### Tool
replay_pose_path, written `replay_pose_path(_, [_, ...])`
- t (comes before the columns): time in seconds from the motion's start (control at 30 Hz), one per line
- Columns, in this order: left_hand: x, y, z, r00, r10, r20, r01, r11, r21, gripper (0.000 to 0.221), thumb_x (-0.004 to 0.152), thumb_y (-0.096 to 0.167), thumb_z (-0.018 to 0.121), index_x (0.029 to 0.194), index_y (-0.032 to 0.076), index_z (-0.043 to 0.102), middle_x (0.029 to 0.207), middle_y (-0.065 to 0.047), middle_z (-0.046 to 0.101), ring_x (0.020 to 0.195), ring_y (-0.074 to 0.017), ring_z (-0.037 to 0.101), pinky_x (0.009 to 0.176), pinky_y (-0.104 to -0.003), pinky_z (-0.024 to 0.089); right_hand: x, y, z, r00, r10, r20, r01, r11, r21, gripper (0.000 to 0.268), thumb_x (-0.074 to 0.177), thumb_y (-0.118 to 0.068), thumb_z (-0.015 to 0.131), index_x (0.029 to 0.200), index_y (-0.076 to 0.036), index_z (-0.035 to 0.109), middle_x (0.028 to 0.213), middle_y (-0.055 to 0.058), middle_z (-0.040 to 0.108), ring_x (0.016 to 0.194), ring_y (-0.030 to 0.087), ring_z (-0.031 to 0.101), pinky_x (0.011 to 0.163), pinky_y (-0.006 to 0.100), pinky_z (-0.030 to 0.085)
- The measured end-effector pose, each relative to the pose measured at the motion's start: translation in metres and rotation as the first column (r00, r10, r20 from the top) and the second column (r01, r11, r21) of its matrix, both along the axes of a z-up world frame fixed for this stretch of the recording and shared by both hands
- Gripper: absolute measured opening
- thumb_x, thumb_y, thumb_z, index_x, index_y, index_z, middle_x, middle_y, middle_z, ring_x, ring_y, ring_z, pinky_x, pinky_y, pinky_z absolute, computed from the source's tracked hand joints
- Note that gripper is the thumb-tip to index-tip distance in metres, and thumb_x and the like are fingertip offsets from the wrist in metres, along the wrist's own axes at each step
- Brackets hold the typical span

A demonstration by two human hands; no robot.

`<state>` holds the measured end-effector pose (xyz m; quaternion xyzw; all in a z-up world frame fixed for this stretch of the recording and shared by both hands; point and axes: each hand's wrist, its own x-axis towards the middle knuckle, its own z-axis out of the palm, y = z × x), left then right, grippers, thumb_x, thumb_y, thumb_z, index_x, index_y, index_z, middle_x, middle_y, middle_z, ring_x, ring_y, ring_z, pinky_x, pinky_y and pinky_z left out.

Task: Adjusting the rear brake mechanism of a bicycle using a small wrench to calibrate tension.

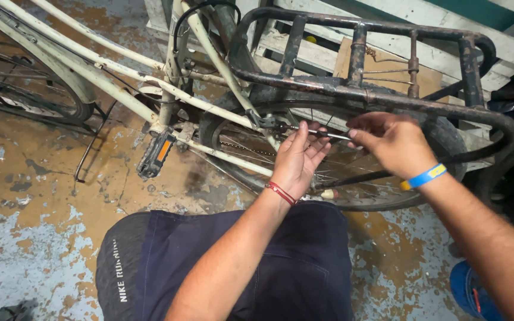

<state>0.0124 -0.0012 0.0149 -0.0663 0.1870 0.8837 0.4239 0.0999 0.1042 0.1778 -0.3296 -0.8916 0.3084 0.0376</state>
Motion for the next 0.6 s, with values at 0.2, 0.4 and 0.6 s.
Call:
replay_pose_path(0.2, [0.004, -0.007, -0.004, 0.992, -0.026, -0.122, 0.023, 0.999, -0.025, 0.032, 0.105, 0.041, 0.067, 0.113, 0.010, 0.072, 0.105, -0.009, 0.078, 0.091, -0.0184, 0.078, 0.091, -0.037, 0.065, 0.011, -0.013, 0.016, 0.956, 0.260, -0.135, -0.223, 0.945, 0.239, 0.023, 0.093, -0.025, 0.081, 0.115, -0.016, 0.081, 0.102, 0.011, 0.080, 0.101, 0.032, 0.075, 0.084, 0.044, 0.058])
replay_pose_path(0.4, [0.003, -0.007, -0.039, 0.978, -0.043, -0.205, 0.020, 0.993, -0.114, 0.029, 0.107, 0.036, 0.066, 0.109, 0.008, 0.070, 0.103, -0.012, 0.078, 0.086, -0.0202, 0.078, 0.089, -0.040, 0.066, -0.033, -0.042, 0.015, 0.924, 0.367, 0.107, -0.379, 0.915, 0.141, 0.037, 0.101, -0.035, 0.065, 0.127, -0.012, 0.076, 0.110, 0.023, 0.078, 0.096, 0.047, 0.074, 0.084, 0.056, 0.057])
replay_pose_path(0.6, [-0.008, 0.027, -0.108, 0.923, -0.090, -0.374, -0.051, 0.935, -0.351, 0.020, 0.102, 0.034, 0.073, 0.103, 0.014, 0.074, 0.091, -0.001, 0.078, 0.076, -0.0087, 0.075, 0.072, -0.025, 0.061, -0.085, -0.035, -0.044, 0.918, 0.353, 0.182, -0.369, 0.927, 0.065, 0.035, 0.092, -0.038, 0.072, 0.124, -0.025, 0.075, 0.112, 0.006, 0.079, 0.113, 0.034, 0.072, 0.098, 0.051, 0.056])
